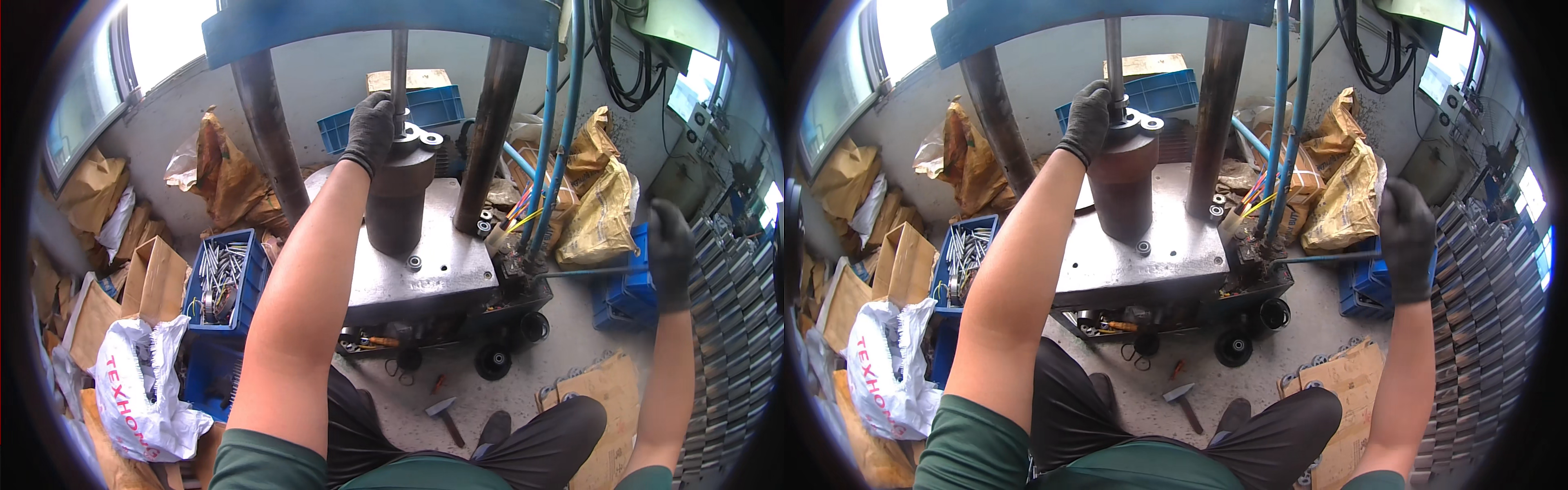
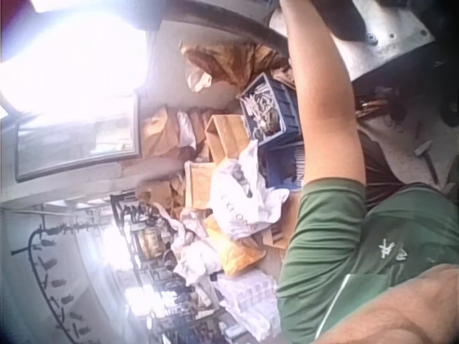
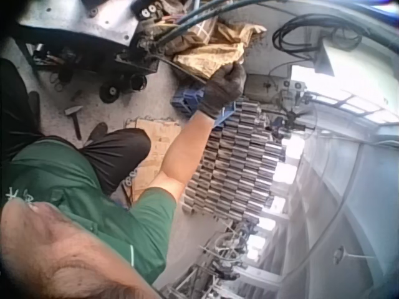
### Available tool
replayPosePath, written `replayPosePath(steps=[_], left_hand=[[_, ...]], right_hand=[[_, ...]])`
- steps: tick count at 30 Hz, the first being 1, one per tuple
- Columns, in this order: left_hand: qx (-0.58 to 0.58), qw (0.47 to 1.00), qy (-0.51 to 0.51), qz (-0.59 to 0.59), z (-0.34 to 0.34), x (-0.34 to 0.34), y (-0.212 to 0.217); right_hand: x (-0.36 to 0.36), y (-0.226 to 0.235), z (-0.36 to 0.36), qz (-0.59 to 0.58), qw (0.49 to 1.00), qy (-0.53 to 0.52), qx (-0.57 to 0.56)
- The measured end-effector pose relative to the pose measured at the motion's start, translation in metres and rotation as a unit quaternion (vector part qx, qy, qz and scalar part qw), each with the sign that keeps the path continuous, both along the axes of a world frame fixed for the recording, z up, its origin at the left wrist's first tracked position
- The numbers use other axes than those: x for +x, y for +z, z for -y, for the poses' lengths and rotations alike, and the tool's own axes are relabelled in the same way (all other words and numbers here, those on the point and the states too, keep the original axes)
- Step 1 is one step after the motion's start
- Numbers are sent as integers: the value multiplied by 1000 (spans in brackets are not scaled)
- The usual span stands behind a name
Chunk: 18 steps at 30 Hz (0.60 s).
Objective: Assemble cylindrical metal components and gears using a vertical press machine.
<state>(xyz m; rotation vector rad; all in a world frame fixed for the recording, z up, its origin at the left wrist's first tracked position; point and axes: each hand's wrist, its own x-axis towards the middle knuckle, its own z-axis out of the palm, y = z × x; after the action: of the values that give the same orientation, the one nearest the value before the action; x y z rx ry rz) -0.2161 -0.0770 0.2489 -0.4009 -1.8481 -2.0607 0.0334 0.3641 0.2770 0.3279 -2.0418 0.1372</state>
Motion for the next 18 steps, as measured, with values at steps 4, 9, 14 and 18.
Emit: replayPosePath(steps=[4, 9, 14, 18], left_hand=[[7, 1000, 2, -20, 6, -11, -4], [-32, 999, 24, -36, 7, -18, -7], [68, 994, 59, -60, 4, -23, -9], [92, 972, 204, -73, 9, -16, -11]], right_hand=[[-57, 20, -20, 17, 999, -37, 7], [-80, 23, -21, 61, 995, -64, -39], [-81, 25, -26, 116, 984, -119, -61], [-81, 31, -21, 144, 979, -130, -66]])
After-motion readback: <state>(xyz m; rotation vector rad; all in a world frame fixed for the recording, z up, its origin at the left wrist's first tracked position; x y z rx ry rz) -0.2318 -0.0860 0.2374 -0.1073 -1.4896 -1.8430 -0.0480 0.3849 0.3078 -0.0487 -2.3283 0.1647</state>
